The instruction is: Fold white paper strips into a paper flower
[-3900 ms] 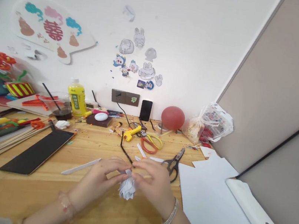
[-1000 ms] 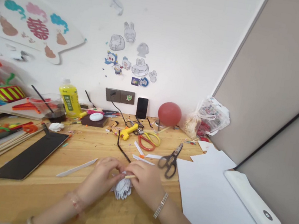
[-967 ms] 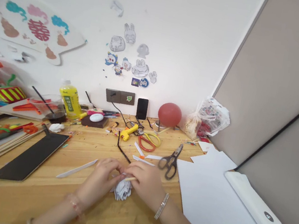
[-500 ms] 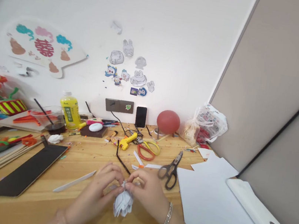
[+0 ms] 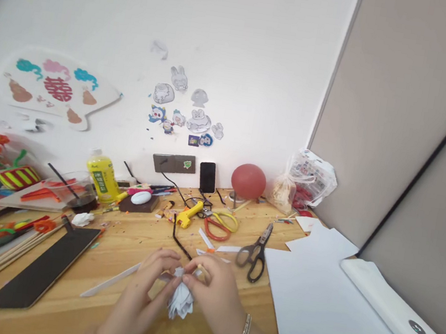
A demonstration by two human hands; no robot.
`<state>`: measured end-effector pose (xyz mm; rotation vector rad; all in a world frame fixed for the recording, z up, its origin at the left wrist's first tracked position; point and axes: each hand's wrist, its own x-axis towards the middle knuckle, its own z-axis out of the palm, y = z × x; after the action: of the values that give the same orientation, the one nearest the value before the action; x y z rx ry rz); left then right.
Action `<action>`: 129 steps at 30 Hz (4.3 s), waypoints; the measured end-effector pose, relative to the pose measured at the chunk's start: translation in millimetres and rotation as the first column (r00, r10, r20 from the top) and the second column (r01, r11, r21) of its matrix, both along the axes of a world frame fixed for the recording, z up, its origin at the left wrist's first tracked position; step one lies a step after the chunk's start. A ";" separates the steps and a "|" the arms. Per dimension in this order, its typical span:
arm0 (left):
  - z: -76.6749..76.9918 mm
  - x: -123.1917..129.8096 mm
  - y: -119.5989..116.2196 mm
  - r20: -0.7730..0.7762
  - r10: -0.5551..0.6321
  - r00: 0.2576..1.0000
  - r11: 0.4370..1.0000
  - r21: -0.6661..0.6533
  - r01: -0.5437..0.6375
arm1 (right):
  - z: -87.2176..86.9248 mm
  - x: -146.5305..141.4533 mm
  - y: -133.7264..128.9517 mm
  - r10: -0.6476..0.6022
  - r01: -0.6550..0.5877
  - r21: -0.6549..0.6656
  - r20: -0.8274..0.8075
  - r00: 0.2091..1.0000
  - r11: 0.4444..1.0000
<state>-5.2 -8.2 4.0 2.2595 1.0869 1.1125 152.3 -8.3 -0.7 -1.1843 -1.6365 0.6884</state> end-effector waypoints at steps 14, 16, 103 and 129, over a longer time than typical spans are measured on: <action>-0.8 -1.9 -0.9 -0.015 0.031 0.999 0.971 0.236 -0.027 | 1.7 -2.0 -5.3 0.039 -0.036 0.279 -0.008 0.999 0.960; -1.4 -1.2 -2.1 -0.001 0.051 0.999 0.971 0.234 -0.050 | 0.0 -3.4 -5.4 0.029 -0.018 0.264 -0.038 0.999 0.964; 0.2 -4.7 19.3 0.059 -0.117 0.991 0.820 -0.557 0.130 | -5.8 14.2 12.1 0.227 -0.205 -0.278 0.049 0.973 0.939; -0.1 -8.3 19.1 0.568 -0.026 0.822 0.469 -0.719 0.512 | 0.9 17.9 3.3 0.315 -0.326 0.074 0.131 0.940 0.942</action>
<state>-13.5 10.8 3.8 1.1732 0.7322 0.6741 170.2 -5.0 0.2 -0.9111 -1.9664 0.7447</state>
